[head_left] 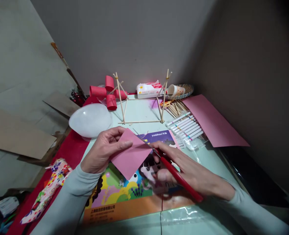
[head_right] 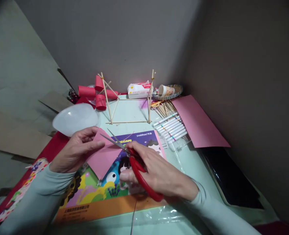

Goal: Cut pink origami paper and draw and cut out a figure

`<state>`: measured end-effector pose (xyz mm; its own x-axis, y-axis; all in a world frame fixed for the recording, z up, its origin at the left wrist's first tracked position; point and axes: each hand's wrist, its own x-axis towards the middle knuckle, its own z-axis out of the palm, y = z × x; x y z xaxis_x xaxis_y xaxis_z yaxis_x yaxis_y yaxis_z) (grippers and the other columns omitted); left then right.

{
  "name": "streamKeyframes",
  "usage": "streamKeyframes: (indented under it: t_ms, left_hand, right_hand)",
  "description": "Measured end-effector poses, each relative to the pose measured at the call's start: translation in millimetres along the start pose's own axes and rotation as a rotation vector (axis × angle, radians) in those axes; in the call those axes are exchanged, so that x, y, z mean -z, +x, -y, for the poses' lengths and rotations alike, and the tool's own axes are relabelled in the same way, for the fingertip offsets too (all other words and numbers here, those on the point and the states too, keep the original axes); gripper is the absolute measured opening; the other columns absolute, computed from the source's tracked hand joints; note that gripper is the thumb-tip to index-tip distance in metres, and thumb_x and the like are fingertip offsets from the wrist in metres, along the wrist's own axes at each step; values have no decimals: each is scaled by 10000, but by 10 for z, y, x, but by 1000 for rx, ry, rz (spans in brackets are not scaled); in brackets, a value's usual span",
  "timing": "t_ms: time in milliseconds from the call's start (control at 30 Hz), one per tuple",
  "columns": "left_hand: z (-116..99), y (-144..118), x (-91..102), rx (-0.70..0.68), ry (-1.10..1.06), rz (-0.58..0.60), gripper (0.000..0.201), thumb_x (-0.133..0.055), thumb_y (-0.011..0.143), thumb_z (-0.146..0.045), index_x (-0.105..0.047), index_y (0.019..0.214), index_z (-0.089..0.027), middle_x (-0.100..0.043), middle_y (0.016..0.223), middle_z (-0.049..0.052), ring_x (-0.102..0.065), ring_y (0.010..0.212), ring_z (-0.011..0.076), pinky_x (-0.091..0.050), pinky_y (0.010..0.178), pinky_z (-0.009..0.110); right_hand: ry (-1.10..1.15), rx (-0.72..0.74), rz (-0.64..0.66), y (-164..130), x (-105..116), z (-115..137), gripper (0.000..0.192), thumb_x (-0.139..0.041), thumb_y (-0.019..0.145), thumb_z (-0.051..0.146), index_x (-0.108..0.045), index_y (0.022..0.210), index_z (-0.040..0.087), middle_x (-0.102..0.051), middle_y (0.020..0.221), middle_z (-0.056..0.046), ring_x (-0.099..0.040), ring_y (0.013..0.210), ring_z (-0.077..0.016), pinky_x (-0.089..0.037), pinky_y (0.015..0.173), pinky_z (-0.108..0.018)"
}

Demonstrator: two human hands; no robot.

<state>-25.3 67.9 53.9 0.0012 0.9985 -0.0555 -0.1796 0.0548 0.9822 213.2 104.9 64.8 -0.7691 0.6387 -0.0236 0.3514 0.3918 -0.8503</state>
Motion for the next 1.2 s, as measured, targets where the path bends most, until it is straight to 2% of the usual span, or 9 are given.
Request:
streamKeyframes:
  t_ms: [267, 400, 533, 667, 833, 1067, 1200]
  left_hand:
    - [15, 10, 40, 21, 82, 45, 195, -849, 734, -270, -765, 891, -191, -745, 818, -1, -648, 696, 89, -503, 630, 150]
    - [22, 8, 31, 24, 111, 61, 216, -851, 733, -282, -774, 919, -205, -758, 851, 4, -662, 737, 108, -512, 661, 170]
    - [8, 18, 22, 14, 157, 40, 230, -841, 742, -321, -783, 932, -204, -769, 892, 21, -677, 802, 143, -525, 717, 208]
    - [26, 38, 30, 11, 159, 32, 247, -842, 732, -322, -785, 934, -192, -770, 908, 38, -672, 792, 161, -520, 700, 231]
    - [74, 46, 53, 13, 162, 37, 254, -830, 753, -314, -776, 974, -199, -763, 965, 41, -667, 848, 161, -513, 760, 241]
    - [89, 61, 48, 30, 122, 32, 259, -852, 722, -309, -777, 942, -195, -745, 901, 20, -641, 757, 121, -495, 684, 210]
    - [128, 74, 50, 64, 114, 26, 269, -856, 712, -327, -769, 921, -181, -727, 837, 13, -614, 693, 103, -463, 626, 196]
  right_hand:
    - [-105, 21, -19, -4, -24, -35, 489, -644, 823, 637, -583, 1030, 198, -658, 948, -58, -601, 816, -233, -459, 729, -344]
    - [-142, 35, -47, 0, -55, -96, 415, -670, 846, 566, -588, 1044, 211, -646, 874, -26, -574, 755, -206, -431, 712, -329]
    - [-168, 35, -99, 12, -72, -129, 256, -632, 897, 453, -602, 1008, 224, -662, 867, -25, -566, 732, -189, -402, 683, -310]
    - [-175, 35, -119, 24, -79, -138, 175, -669, 881, 367, -602, 947, 219, -608, 727, 24, -502, 624, -143, -363, 627, -280]
    - [-217, 50, -112, 37, -67, -147, 243, -638, 918, 432, -596, 867, 199, -556, 667, 35, -441, 586, -123, -316, 594, -273]
    - [-243, 71, -107, 45, -73, -206, 285, -593, 954, 462, -626, 897, 185, -549, 654, 29, -434, 572, -121, -299, 568, -270]
    - [-245, 50, -97, 43, -83, -226, 311, -568, 966, 469, -619, 852, 184, -548, 628, 27, -454, 556, -123, -290, 559, -276]
